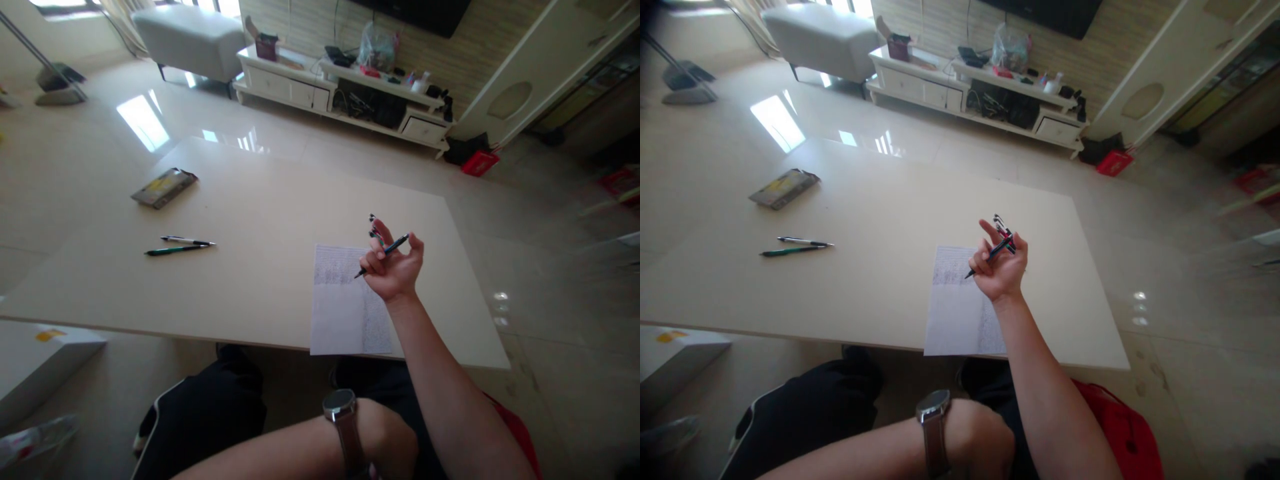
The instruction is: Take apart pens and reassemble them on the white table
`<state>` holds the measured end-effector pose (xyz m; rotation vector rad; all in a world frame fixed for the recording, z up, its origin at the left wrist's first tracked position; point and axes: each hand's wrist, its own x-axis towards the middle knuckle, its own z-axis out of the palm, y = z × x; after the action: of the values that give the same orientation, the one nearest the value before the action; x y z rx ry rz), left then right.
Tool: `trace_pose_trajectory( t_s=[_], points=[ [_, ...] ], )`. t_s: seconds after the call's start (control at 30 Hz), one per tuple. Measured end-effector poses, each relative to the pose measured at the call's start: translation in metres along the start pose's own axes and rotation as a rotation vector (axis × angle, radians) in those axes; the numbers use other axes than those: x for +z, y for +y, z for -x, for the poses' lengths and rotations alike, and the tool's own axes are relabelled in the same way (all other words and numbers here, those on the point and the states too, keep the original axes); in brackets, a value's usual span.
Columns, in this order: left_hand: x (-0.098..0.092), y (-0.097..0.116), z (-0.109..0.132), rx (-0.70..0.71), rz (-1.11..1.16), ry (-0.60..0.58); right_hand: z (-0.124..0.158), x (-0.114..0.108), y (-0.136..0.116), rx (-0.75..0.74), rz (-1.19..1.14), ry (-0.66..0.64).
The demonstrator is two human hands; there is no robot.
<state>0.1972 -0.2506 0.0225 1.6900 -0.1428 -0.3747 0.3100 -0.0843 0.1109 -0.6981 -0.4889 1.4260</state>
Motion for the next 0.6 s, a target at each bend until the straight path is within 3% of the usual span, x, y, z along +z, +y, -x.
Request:
trace_pose_trajectory(
  t_s=[0.03, 0.07, 0.17, 0.2, 0.37, 0.6],
  points=[
    [-0.010, 0.011, 0.007, -0.198, -0.226, 0.059, 0.000, -0.002, -0.001, -0.013, 0.009, 0.005],
    [-0.020, 0.023, 0.014, -0.301, -0.401, 0.194, 0.000, -0.004, -0.002, -0.020, 0.016, 0.007],
    [-0.050, 0.045, 0.034, -0.377, -0.686, 0.526, 0.001, -0.008, -0.002, -0.026, 0.010, 0.000],
    [-0.057, 0.048, 0.040, -0.417, -0.727, 0.585, 0.001, -0.009, -0.002, -0.024, 0.002, -0.003],
    [-0.075, 0.038, 0.055, -0.671, -0.728, 0.571, 0.001, -0.012, -0.002, -0.028, -0.026, -0.001],
    [-0.077, 0.027, 0.058, -0.775, -0.660, 0.553, 0.001, -0.014, -0.003, -0.004, -0.060, -0.037]
  ],
)
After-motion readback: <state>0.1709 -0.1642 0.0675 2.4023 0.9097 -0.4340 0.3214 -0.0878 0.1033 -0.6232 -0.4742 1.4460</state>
